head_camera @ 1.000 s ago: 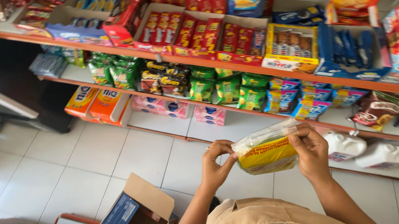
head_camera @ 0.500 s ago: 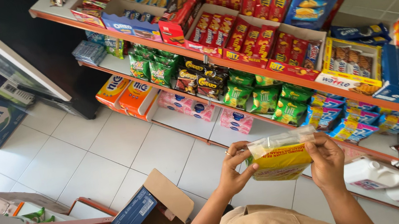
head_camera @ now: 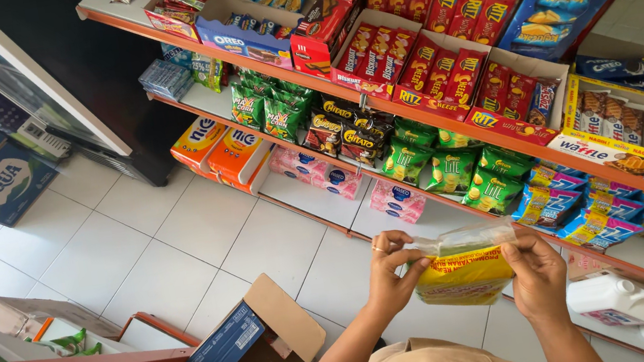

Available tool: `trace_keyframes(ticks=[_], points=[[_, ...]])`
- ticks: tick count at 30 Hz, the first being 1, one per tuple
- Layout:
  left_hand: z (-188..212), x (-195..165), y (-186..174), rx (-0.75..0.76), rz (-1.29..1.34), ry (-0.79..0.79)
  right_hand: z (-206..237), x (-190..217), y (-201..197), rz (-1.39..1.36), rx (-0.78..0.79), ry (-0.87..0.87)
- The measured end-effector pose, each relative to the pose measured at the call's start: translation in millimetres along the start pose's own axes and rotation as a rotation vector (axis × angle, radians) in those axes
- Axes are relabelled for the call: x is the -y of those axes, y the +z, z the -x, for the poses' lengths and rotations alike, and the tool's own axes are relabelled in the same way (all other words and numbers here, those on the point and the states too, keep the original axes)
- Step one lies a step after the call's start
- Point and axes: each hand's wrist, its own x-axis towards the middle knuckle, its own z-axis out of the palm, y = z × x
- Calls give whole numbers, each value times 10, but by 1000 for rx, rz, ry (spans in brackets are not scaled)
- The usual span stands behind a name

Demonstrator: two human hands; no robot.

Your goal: The person unpacks snack items from a cardboard box and places them into a red plastic bag. They then walk to a shelf, pick up a yellow snack pack, inspect it, and return it to the box. Finally, they open a purple Twister box, remove several small snack packs, and place them into the cardboard box.

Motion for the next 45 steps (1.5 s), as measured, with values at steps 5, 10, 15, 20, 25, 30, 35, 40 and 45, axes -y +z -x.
trace_keyframes(ticks=[5, 10, 15, 20, 25, 30, 35, 40, 45], points=[[-10, -3, 19, -135, -80, -92, 34, 7, 22, 17, 0, -26], [-28, 35, 23, -71, 32, -12, 54, 21, 76, 10, -23, -37], [-44, -8, 52, -55, 72, 34, 103, 56, 44, -13, -81, -10], [5, -102, 137, -50, 145, 32, 131, 80, -62, -51, -47, -4], [36, -214, 273, -99, 131, 14, 162, 124, -133, -65, -1, 18], [-5, -311, 295, -105, 112, 83, 189, 158, -139, -98, 39, 36], [-32, -399, 375, -94, 140, 97, 263, 219, -230, -100, 74, 11], [-33, -515, 544, -97, 208, 72, 356, 327, -371, -96, 91, 0], [-14, -606, 694, -58, 361, 7, 454, 440, -493, -93, 98, 4]])
